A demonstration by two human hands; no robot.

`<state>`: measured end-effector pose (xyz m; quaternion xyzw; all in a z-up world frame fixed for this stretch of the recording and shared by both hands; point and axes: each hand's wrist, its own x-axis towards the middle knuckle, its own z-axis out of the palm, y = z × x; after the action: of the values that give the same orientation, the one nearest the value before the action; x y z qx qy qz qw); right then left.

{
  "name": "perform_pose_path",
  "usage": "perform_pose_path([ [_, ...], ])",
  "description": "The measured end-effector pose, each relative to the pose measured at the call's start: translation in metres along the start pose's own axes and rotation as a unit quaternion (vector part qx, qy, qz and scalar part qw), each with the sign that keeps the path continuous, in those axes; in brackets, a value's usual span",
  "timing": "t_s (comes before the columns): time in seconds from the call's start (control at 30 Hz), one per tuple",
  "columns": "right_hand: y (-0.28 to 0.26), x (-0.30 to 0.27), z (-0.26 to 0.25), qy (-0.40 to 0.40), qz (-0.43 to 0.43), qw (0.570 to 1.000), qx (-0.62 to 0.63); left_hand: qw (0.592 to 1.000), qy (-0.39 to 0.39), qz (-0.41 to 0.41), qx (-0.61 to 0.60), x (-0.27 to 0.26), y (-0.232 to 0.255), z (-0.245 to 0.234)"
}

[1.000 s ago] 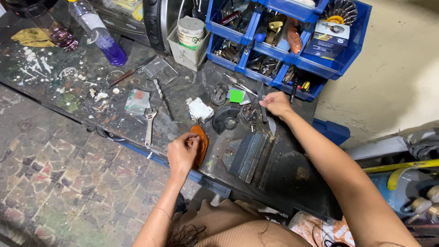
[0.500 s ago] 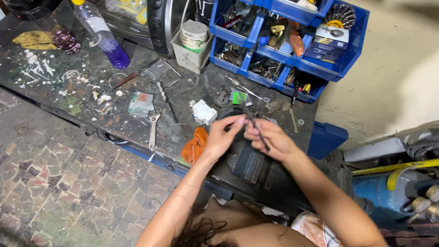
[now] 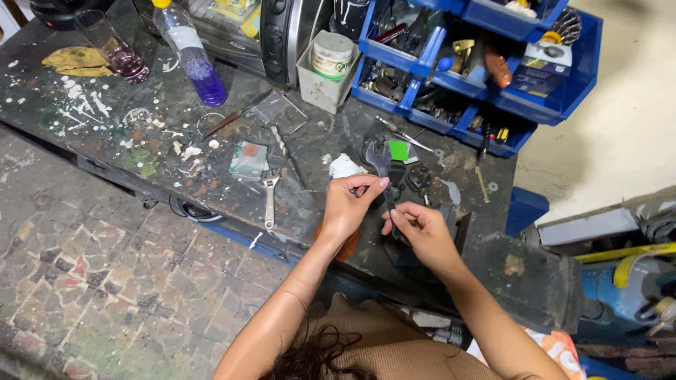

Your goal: The person retrieves parts, small boxes, and wire wheel brushes from storage bins, unboxes a component, and cleans various small mechanical parts with a cloth before fitting them together by hand on the workbench.

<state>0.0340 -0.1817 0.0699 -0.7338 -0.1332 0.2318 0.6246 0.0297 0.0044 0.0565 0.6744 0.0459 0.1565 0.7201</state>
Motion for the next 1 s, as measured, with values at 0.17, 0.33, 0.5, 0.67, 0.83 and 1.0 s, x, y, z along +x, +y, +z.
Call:
perform_pose_path([
  [0.17, 0.048, 0.003, 0.041, 0.085, 0.014, 0.996, 0.032, 0.988, 0.052, 0.020, 0.141, 0.003, -0.026, -0.053],
  [0.33, 0.135, 0.004, 0.075, 0.089, 0.044, 0.995, 0.020, 0.963, 0.083, -0.053, 0.252, -0.014, -0.061, -0.111],
  [0.5, 0.197, -0.006, 0.102, 0.118, 0.081, 0.989, -0.026, 0.948, 0.023, -0.035, 0.316, -0.042, -0.087, -0.127],
  [0.67, 0.188, -0.037, 0.106, 0.239, 0.104, 0.946, -0.191, 0.933, -0.054, -0.072, 0.348, -0.051, -0.092, -0.126],
  [0.83, 0.148, -0.073, 0.110, 0.260, 0.093, 0.947, -0.162, 0.933, -0.069, -0.054, 0.349, -0.050, -0.089, -0.123],
  [1.0, 0.131, -0.044, 0.121, 0.383, -0.265, 0.768, -0.439, 0.928, -0.085, -0.078, 0.354, -0.051, -0.085, -0.116],
])
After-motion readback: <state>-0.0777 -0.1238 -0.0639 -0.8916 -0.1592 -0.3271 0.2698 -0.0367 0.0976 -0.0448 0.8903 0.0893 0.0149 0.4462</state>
